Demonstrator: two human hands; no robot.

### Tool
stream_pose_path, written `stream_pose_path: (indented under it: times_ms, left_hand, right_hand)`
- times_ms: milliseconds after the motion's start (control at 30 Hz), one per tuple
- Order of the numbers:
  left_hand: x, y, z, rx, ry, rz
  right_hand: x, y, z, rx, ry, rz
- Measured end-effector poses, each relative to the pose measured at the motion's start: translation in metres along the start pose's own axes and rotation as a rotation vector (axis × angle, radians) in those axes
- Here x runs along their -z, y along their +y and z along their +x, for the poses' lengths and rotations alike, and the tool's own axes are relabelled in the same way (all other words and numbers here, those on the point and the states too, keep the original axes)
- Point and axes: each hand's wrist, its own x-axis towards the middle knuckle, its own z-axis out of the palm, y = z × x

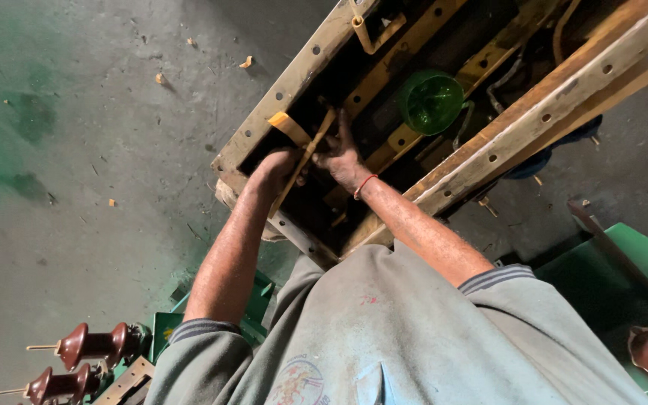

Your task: The person places thin wooden strips into a rectangular metal mold frame, adjusting them by hand to fit around internal components. The person repeatedly picks up, positions, and secures the strips within the frame.

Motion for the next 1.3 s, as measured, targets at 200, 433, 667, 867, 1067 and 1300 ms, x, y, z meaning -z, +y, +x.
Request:
stream_pose_path:
  times_ms: [200,433,667,867,1067,1300]
  left_hand:
    - [-0.006,0.001,0.0,0.056,0.08,0.028]
    - [-0.003,-0.005,0.008,-0.024,0.254,0.262]
    - [-0.026,0.017,-0.04,-0.435,0.473,0.415]
    - [-0.051,0.032,-0.085,-1.158,0.506,0.922]
    - [-0.061,0.022,-0.079,-1.289,0.634,1.174]
    - [-0.047,0.017,-0.059,-1.14,0.663,1.058]
  right_hand:
    - [-0.002,0.004,-0.002,0.008,0.067,0.002]
    - [0.016,0.003,0.008,0.041,0.177,-0.843]
    - [0.028,-0.015,0.011,-0.007,0.223,-0.864]
    - [0.027,-0.055,0.016,-0.104,0.178,-0.592]
    - [-0.005,-0.114,0.007,-0.366,0.077,-0.169]
    - [-0.055,-0.197,-0.013,-0.158,-0.093,-0.265]
